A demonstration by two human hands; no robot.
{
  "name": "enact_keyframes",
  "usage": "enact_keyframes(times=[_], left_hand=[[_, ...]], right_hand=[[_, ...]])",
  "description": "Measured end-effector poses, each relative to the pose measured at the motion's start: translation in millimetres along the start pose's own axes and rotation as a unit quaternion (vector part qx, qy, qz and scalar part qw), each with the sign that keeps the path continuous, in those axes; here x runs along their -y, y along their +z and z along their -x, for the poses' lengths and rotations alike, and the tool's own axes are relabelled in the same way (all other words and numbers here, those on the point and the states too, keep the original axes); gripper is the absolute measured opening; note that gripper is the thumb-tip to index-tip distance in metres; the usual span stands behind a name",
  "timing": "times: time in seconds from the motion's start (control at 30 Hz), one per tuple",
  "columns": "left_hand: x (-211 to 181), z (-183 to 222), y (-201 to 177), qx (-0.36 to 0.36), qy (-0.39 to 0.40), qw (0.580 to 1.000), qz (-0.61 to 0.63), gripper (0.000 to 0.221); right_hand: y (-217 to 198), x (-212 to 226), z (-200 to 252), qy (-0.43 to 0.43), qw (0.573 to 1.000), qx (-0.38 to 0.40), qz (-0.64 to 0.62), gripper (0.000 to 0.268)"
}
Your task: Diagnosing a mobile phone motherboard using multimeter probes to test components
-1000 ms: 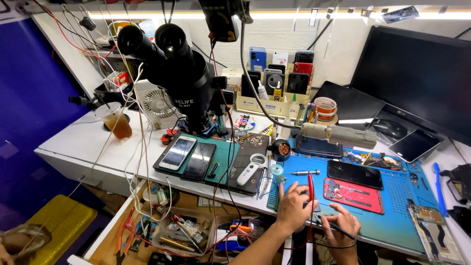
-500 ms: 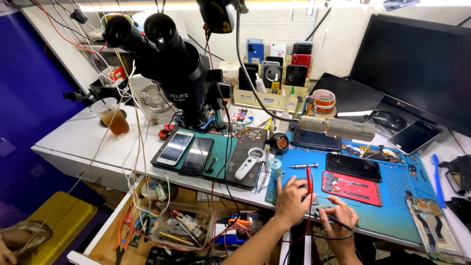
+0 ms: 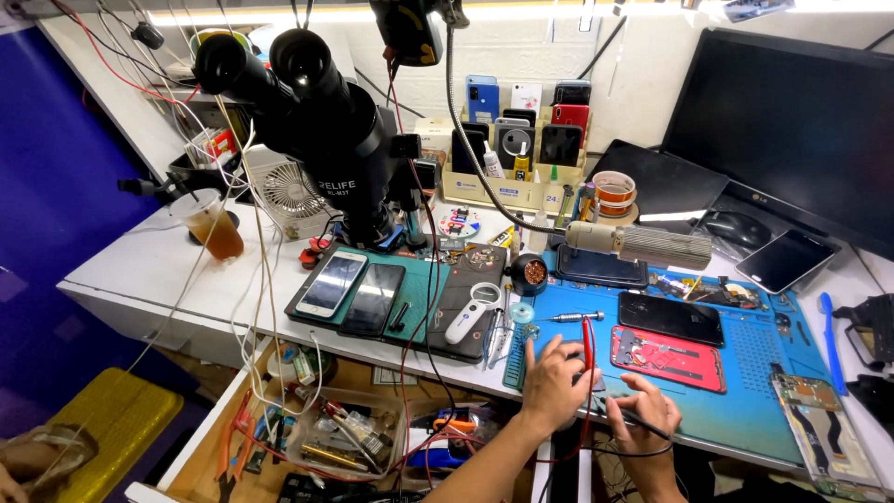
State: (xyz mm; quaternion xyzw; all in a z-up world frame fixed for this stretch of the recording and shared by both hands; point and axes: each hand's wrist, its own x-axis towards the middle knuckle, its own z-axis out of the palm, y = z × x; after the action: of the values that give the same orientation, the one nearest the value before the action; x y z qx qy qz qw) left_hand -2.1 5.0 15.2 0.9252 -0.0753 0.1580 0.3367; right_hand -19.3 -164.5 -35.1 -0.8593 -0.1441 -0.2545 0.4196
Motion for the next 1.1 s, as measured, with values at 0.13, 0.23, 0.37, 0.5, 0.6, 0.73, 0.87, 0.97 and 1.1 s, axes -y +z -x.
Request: enact_keyframes(times=[0.13,0.23,0.37,0.5,0.6,0.73,0.87,0.97,1.1], left_hand=[[3,-1,4,0.002,0.005,1.000,-0.009,0.029],[1,0,1,0.002,0.004,1.000,-0.007,0.029],[0,1,0,0.000,0.003,1.000,0.000,0.027],[1,0,1,0.008,-0.004,1.000,-0.005,0.031],[-1,0,1,0.008,-0.007,1.000,-0.010,0.033],[-2,0,-1,0.008,-0.001,1.000,-0.014,0.034],[-4,0,-2,0.010,-0.013,1.000,-0.009,0.033],[-1,0,1,0.004,-0.009,1.000,-0.011,0.034],[-1,1,1,-0.001,-0.004,1.000,-0.013,0.035]], right_hand=[[4,-6,0,-0.004,1.000,-0.007,0.007,0.015],[4,-6,0,-0.011,1.000,-0.012,0.004,0.014],[2,-3,0,-0.005,1.000,-0.005,0.007,0.014],[-1,0,-2,-0.004,1.000,0.002,0.006,0.013],[-3,3,-2,-0.020,1.000,-0.007,0.005,0.013],[-3,3,-3,-0.015,1.000,-0.008,0.005,0.014],[-1,0,-2,-0.018,1.000,-0.007,0.013,0.014],[-4,3,-4,-0.023,1.000,-0.007,0.013,0.015],[-6,6,-4,-0.014,1.000,0.007,-0.002,0.016]])
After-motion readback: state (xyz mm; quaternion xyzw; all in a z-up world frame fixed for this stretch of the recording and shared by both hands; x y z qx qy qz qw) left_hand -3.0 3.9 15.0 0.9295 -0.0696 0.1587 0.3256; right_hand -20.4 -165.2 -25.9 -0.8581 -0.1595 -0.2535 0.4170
